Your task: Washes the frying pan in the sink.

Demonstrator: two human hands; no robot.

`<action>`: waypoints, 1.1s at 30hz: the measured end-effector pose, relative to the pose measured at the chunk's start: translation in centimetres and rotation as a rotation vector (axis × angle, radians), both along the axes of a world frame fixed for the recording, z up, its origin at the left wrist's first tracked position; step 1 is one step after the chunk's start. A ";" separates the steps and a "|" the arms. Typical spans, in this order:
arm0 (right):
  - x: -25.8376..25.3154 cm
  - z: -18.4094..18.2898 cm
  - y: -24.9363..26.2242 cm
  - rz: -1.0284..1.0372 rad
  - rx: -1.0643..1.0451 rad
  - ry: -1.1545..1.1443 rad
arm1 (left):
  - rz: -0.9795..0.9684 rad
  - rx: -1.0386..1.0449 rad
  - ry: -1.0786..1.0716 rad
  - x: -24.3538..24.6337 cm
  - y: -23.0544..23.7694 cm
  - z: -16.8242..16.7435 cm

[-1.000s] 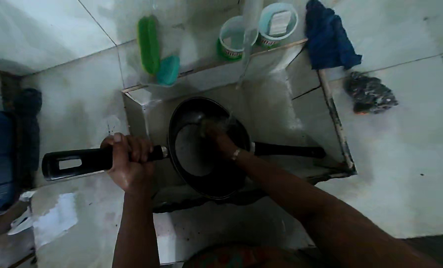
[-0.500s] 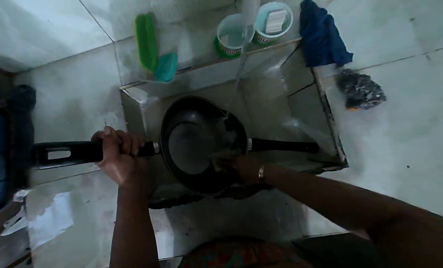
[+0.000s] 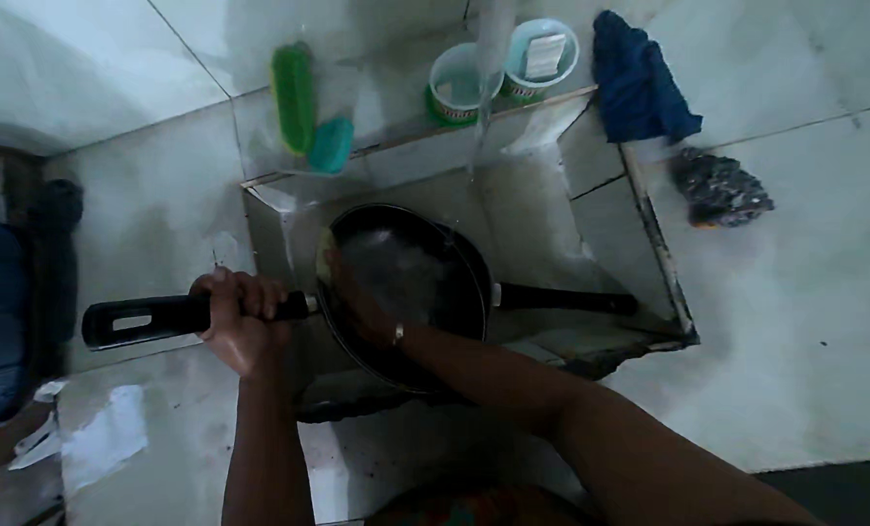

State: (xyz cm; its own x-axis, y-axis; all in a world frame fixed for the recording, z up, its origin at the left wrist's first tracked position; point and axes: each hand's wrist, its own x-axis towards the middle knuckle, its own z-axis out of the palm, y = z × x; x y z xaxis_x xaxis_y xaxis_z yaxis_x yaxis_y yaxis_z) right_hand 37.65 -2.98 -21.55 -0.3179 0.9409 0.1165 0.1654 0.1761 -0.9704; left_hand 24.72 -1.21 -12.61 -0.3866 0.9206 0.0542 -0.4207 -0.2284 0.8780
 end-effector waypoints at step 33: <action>8.6 7.9 -4.3 0.595 -0.454 -0.158 | 0.176 -0.074 -0.073 1.4 -0.9 0.2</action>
